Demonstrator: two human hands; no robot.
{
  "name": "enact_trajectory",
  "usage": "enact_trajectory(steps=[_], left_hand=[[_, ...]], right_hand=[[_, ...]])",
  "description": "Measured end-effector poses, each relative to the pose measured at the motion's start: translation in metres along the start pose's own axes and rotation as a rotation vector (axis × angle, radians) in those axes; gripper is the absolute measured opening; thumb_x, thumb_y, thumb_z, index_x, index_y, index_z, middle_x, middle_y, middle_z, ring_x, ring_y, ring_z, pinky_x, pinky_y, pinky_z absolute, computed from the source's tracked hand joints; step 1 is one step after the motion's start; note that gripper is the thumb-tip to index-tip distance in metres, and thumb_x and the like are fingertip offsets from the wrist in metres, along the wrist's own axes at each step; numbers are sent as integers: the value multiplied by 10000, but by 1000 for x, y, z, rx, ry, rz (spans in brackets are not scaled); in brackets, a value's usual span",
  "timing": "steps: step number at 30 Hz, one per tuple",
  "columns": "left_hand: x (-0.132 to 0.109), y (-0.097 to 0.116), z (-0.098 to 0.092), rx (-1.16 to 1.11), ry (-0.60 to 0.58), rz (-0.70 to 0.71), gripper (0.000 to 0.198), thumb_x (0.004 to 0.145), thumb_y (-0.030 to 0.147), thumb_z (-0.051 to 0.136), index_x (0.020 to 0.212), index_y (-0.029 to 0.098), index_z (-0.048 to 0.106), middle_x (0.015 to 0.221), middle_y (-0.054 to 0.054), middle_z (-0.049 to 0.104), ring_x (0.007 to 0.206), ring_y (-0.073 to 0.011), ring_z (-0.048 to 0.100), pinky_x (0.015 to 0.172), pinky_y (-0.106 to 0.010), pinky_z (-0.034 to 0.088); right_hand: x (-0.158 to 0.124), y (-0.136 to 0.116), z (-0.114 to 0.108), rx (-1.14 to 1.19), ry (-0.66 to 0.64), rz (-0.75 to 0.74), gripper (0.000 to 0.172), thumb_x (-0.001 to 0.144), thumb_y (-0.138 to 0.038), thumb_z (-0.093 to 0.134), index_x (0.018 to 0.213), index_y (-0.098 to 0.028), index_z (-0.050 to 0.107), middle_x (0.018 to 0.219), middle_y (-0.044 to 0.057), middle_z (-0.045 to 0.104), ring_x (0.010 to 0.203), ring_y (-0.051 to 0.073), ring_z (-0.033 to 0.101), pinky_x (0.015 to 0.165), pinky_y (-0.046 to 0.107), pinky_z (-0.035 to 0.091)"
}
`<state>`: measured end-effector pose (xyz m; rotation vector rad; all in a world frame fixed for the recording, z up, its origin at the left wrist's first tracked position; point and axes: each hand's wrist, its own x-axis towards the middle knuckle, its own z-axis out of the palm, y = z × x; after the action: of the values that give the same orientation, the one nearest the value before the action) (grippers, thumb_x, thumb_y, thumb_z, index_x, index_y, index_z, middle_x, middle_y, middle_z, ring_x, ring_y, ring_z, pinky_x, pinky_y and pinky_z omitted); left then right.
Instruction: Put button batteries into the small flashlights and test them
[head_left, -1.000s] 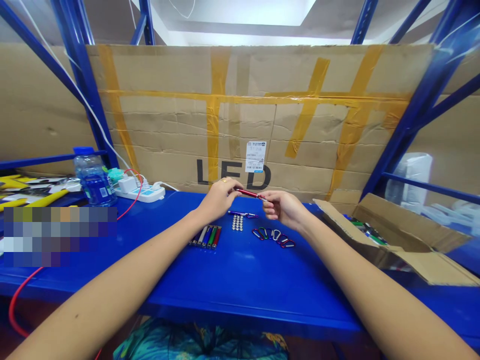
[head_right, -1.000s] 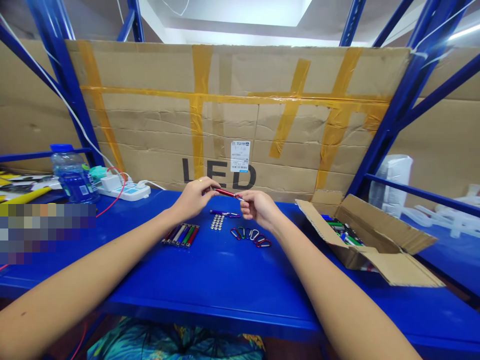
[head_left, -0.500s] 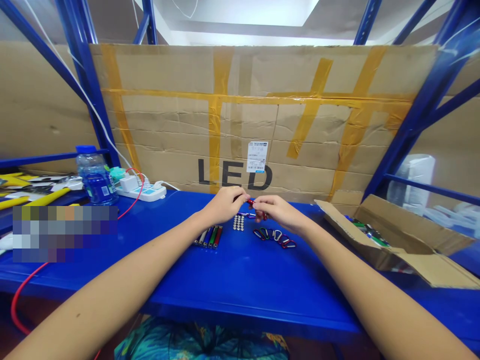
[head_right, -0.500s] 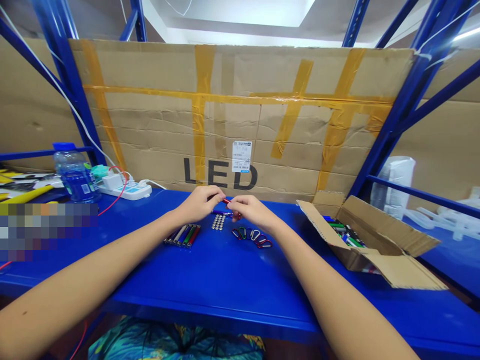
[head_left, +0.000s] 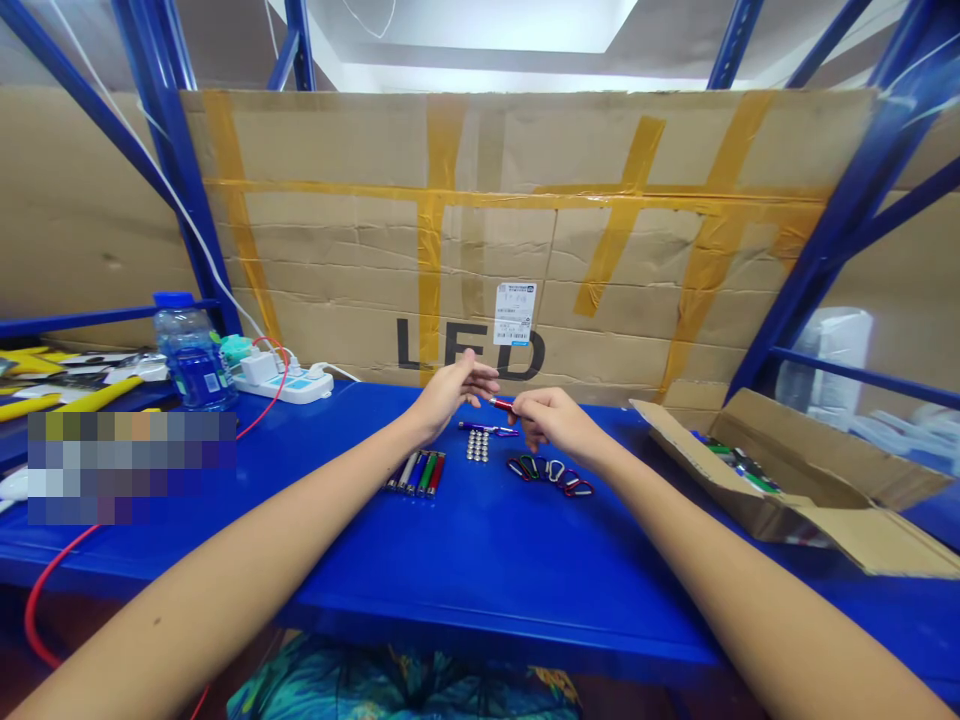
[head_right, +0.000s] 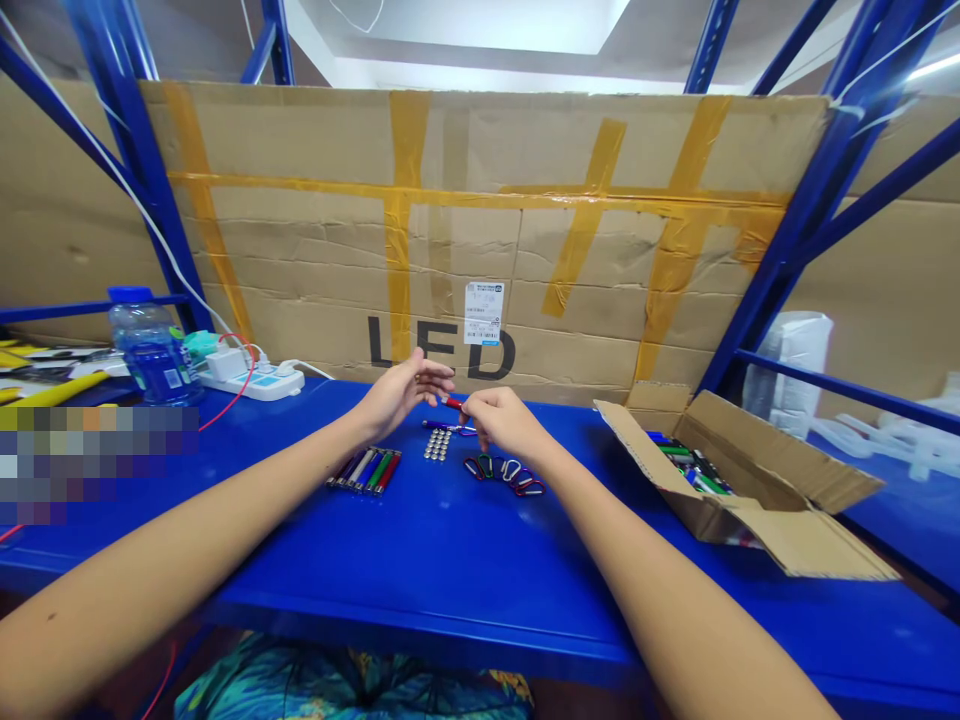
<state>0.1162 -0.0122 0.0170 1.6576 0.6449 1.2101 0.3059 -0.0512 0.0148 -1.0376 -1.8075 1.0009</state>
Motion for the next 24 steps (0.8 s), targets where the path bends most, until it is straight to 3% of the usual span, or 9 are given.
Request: enact_trajectory(steps=[3, 6, 24], left_hand=[[3, 0, -5, -265, -5, -129, 662, 929, 654, 299, 932, 112, 679, 925, -149, 704, 851, -219, 648, 681, -300, 468], [2, 1, -7, -354, -2, -180, 685, 921, 664, 295, 923, 102, 686, 929, -161, 704, 854, -232, 647, 672, -303, 469], [-1, 4, -5, -360, 4, -210, 640, 904, 650, 367, 874, 105, 701, 896, -147, 693, 834, -227, 633, 680, -304, 448]], right_hand=[[1, 3, -1, -46, -10, -16, 210, 792, -286, 493, 667, -159, 605, 421, -62, 406, 380, 89, 405, 450, 250, 368], [0, 4, 0, -75, -10, -16, 217, 793, -279, 482, 671, -155, 611, 420, -60, 415, 377, 88, 408, 447, 248, 366], [-2, 0, 2, -156, -8, -20, 219, 779, -263, 459, 632, -169, 590, 396, -56, 420, 379, 102, 434, 439, 244, 342]])
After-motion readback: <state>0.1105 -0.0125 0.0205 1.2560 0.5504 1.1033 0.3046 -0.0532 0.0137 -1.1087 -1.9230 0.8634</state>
